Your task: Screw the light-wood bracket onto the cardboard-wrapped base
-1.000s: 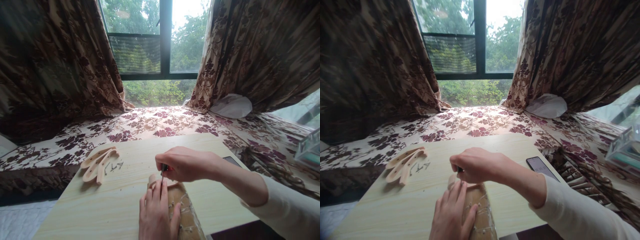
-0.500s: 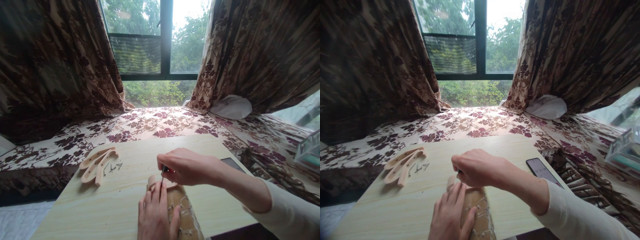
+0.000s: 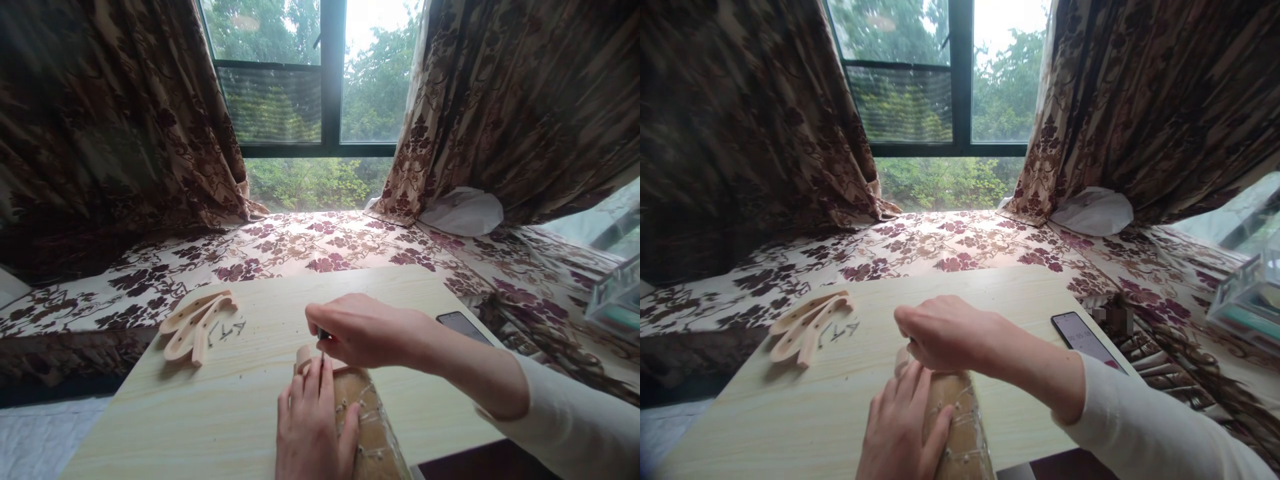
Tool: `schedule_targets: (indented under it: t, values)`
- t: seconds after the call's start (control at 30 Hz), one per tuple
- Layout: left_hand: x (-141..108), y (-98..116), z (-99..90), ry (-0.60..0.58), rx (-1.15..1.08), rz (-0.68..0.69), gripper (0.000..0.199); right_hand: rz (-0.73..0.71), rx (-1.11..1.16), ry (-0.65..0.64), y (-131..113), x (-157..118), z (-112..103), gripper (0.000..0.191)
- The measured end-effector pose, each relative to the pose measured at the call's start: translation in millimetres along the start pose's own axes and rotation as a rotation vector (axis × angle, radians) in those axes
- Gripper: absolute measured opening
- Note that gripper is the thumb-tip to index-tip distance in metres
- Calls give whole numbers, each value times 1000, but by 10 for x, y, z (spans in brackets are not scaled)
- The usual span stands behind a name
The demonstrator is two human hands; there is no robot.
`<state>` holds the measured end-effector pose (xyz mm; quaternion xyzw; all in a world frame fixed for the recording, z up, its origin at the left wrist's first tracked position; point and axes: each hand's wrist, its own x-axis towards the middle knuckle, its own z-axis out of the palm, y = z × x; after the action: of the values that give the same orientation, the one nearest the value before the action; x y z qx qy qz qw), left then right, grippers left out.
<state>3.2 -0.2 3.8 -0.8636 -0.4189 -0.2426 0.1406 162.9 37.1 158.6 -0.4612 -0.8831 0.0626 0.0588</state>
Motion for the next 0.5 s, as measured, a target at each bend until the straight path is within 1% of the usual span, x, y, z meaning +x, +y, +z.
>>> schedule_targets:
  t: [0.1,0.17,0.27,0.33,0.37,0.43,0.47,0.5]
  values:
    - [-14,-7,2,0,-4,7,48,1,5,10,-5,-21,17,11]
    - [-30,-30,2,1,-25,20,50,28,30,19,3,-44,19,11]
    - [-57,-106,-55,20,-109,36,51,76,86,36,27,-94,13,11]
    - [-67,-181,-137,56,-214,46,43,102,132,45,45,-130,7,10]
    - [-66,-221,-182,88,-281,40,34,115,156,47,54,-147,6,8]
    - [-53,-296,-252,153,-389,-33,19,137,199,49,76,-177,13,6]
    - [-38,-329,-268,185,-421,-94,16,143,218,51,88,-190,22,5]
    - [-19,-357,-267,210,-439,-163,17,145,236,55,101,-202,36,5]
